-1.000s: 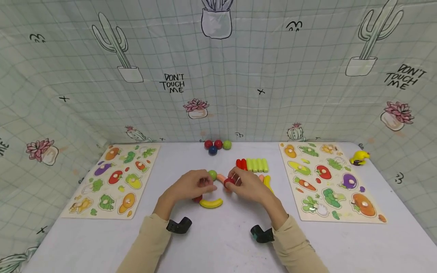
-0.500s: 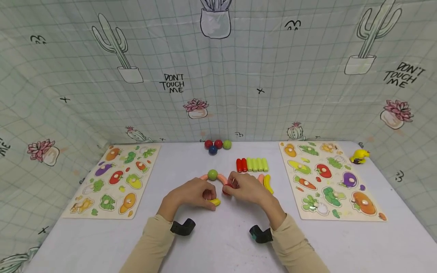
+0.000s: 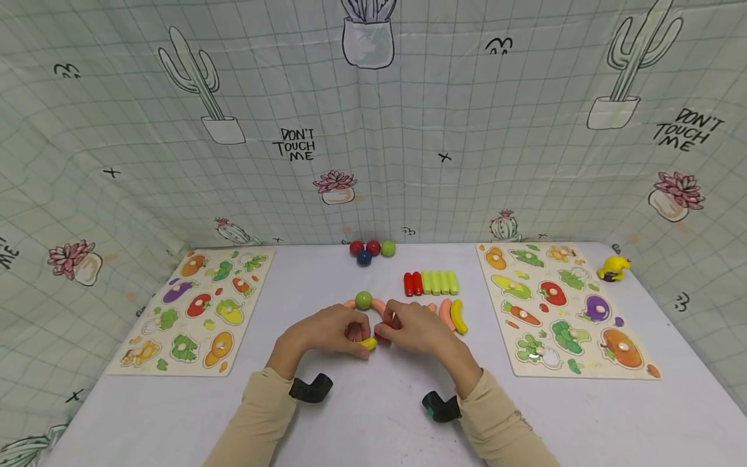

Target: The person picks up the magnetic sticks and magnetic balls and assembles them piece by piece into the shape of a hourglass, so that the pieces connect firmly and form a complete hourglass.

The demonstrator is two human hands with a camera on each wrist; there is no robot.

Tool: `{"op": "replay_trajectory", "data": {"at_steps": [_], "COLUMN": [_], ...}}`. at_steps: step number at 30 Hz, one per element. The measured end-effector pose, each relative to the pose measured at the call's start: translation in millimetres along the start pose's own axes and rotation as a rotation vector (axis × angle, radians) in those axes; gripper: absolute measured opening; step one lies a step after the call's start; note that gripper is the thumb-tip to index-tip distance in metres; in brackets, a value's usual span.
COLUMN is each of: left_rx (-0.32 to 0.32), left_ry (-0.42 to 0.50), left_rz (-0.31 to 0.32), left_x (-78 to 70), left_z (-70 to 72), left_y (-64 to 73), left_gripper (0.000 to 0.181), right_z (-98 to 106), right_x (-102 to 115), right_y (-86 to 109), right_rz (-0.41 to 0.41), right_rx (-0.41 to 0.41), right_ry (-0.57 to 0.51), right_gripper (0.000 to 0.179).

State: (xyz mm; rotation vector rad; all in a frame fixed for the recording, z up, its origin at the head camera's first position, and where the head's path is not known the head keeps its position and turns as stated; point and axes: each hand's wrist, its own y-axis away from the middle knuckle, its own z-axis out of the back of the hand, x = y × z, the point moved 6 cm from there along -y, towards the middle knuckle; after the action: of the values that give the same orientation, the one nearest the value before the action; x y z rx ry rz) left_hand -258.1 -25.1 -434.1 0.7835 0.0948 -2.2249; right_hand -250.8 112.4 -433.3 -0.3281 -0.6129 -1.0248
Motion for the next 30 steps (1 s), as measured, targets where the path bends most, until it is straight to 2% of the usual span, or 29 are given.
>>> {"op": "replay_trajectory", "data": {"at_steps": [21, 30], "left_rx": [0.016, 0.009], "left_ry": [-0.005, 0.008], "left_rz": [0.031, -0.002], "left_x": [2.7, 2.2], "left_z": [-2.4, -2.0], "left_y": [-1.2, -1.3], "left_gripper": [0.019, 0.02], "right_z": [-2.0, -6.4], "right_x": [-2.5, -10.5], "right_y": [-1.6, -2.6], "right_rz": [-0.042, -0.023], "right_rx": [0.026, 0.052], "right_ry": [0.01, 0.063], "right_gripper": [0.016, 0.024]}}
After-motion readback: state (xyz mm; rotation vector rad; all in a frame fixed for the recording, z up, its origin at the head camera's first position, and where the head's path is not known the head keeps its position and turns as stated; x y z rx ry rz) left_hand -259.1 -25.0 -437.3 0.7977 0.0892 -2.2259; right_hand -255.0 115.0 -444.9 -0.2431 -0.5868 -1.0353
